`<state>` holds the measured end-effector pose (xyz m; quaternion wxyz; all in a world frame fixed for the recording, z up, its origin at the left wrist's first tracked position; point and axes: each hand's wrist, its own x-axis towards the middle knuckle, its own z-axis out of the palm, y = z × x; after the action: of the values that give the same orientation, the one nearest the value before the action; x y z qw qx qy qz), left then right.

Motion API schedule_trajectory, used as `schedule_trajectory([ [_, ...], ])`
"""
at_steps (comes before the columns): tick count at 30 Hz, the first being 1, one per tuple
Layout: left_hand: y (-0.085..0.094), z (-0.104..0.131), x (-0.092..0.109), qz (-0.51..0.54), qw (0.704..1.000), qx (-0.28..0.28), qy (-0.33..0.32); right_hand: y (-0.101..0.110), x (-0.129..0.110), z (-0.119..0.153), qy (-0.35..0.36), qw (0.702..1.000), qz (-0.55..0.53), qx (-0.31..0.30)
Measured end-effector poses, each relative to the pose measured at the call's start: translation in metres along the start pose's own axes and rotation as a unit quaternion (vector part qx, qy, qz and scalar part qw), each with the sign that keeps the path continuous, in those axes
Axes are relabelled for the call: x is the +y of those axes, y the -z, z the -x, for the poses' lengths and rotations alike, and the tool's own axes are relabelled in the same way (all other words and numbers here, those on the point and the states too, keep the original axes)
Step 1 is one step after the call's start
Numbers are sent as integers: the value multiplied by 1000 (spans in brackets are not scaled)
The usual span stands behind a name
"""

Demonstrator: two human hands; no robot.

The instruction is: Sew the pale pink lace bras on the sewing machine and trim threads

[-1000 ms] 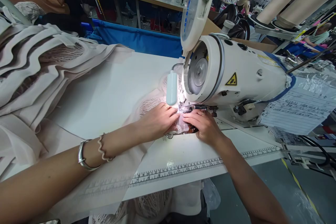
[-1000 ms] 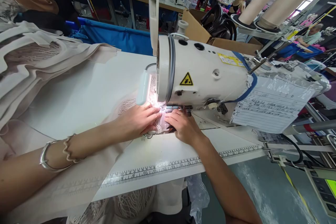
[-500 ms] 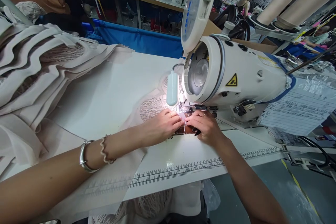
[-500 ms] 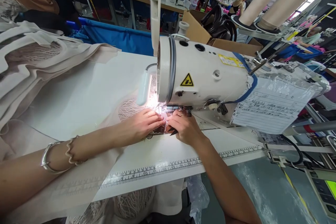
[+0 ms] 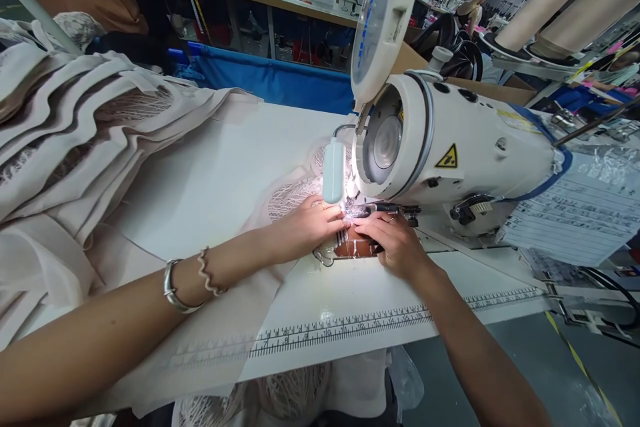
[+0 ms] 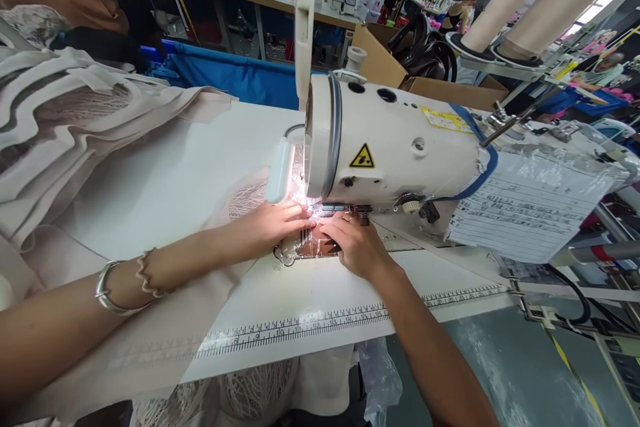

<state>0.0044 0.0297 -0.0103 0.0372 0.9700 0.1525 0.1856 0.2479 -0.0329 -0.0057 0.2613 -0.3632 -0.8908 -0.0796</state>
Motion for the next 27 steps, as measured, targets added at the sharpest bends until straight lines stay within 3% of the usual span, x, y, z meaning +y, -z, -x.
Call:
schedule_trajectory([
  [14,7,-3,-11,60,990,-53,120,1,-1,2,-7,1000,6,16],
  [17,4,-7,-9,26,972,-50,228,3,0,0,0,1000,9,13],
  [20,7,-4,-10,-12,932,-48,359,12,-4,-5,-5,1000,-1,-28],
  [25,41,42,-24,-34,917,-29,396,28,-22,13,-27,992,-64,-102],
  [27,65,75,-32,-86,897,42,432,28,-26,35,-14,992,-90,-92],
])
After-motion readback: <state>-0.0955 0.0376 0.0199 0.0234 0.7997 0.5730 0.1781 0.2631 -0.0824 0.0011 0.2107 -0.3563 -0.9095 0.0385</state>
